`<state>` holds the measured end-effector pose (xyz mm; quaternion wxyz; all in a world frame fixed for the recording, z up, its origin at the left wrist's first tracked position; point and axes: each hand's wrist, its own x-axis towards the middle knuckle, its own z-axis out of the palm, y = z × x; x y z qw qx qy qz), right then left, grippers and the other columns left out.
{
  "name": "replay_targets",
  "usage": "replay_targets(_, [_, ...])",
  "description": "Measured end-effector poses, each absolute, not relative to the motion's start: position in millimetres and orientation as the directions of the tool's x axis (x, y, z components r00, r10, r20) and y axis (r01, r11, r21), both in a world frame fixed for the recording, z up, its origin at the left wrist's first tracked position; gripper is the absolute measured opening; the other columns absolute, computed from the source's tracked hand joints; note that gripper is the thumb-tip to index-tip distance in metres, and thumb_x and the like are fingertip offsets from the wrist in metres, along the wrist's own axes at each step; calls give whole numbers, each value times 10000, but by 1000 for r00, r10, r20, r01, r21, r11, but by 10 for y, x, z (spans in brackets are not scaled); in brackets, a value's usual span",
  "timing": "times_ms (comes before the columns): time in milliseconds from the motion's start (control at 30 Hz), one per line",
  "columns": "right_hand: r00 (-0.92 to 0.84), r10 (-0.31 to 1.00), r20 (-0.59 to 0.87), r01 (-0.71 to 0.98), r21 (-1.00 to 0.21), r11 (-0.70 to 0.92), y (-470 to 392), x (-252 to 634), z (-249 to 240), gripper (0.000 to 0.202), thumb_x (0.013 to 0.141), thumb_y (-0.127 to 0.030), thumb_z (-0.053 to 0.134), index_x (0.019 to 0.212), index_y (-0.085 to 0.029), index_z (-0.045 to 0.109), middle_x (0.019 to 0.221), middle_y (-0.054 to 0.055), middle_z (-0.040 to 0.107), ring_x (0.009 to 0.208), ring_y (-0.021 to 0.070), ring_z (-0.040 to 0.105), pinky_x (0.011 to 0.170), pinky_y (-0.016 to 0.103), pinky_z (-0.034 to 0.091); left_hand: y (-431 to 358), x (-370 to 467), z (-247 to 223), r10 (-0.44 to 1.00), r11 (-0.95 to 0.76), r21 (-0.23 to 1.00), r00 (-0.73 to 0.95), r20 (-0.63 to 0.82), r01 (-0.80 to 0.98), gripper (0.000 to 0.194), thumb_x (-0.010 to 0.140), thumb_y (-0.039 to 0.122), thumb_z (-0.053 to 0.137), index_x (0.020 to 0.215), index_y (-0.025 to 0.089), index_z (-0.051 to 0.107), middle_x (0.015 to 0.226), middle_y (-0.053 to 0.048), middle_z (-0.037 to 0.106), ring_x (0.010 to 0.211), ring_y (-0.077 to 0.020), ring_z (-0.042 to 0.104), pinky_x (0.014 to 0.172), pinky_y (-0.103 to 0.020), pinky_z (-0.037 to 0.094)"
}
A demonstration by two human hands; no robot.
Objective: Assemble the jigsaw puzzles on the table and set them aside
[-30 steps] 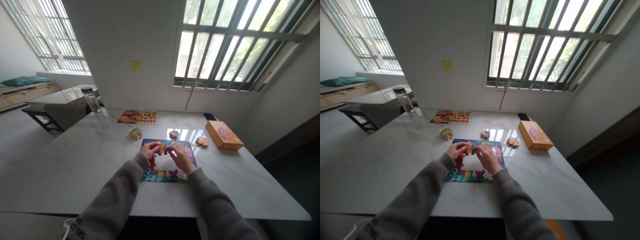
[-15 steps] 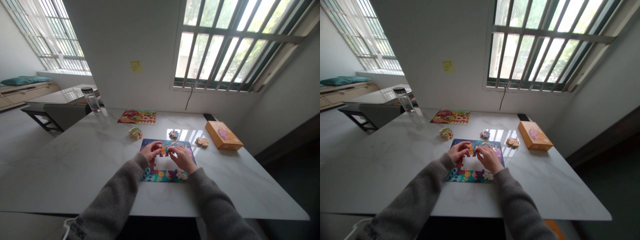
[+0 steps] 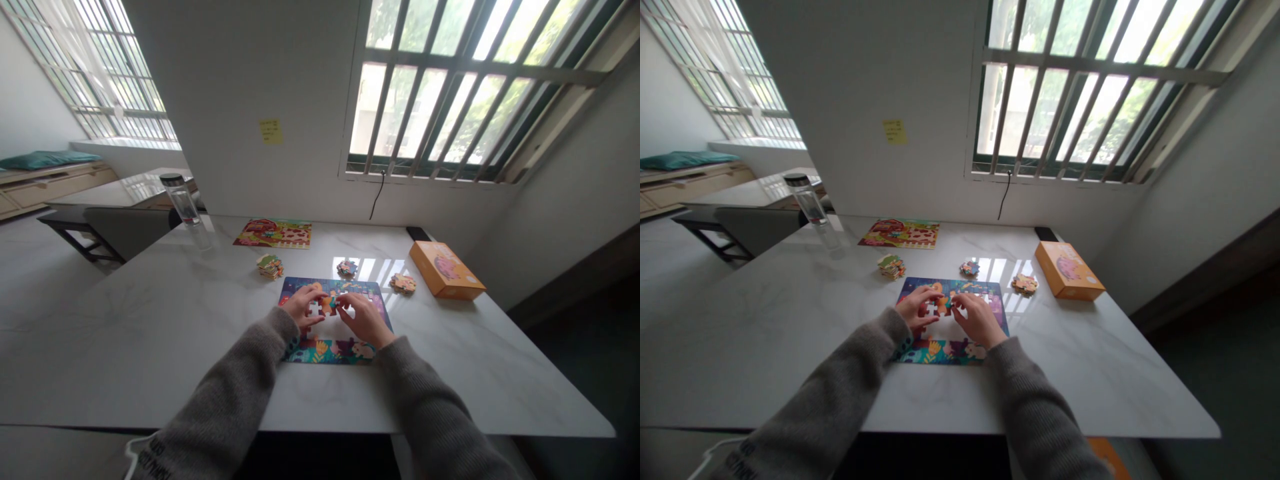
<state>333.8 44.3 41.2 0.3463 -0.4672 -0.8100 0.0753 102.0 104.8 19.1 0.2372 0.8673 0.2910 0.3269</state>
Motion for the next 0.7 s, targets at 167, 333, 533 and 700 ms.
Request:
replay_targets(167, [-433, 732, 526, 571, -468, 674, 422, 3311, 428, 383, 853, -201, 675, 1219, -258, 580, 1214, 92, 635, 1146, 245, 601, 979, 425, 509, 1088, 988, 151, 667, -721, 569, 617, 417, 395, 493, 657, 277, 833, 1114, 210, 662, 1062, -84, 653, 1023, -267, 593, 949, -399, 478])
replay_targets(333, [-470, 742, 477, 549, -501, 670, 405, 3286, 425, 258, 875, -217, 686, 1119, -251, 610, 1130, 78, 632, 1073, 228, 612, 930, 382, 520, 1032, 951, 170, 707, -689, 580, 580, 404, 436, 599, 647, 320, 838, 1197, 219, 623, 1019, -67, 683, 962, -262, 615, 922, -396, 461])
replay_targets(533, [-500, 754, 427, 587, -472, 657, 362, 3202, 390, 263, 853, -192, 719, 1088, -242, 612, 1077, 63, 616, 992, 211, 608, 881, 346, 511, 1082, 747, 260, 766, -640, 590, 466, 442, 492, 242, 838, 185, 559, 1054, 173, 669, 987, -78, 653, 943, -235, 589, 888, -379, 480])
replay_targets(700, [-527, 756, 388, 597, -464, 654, 341, 3107, 359, 207, 855, -197, 720, 1036, -236, 629, 1054, 54, 612, 982, 208, 604, 874, 341, 503, 1089, 706, 241, 735, -674, 486, 576, 358, 557, 167, 822, 120, 550, 859, 194, 694, 911, -67, 648, 930, -241, 560, 896, -386, 469])
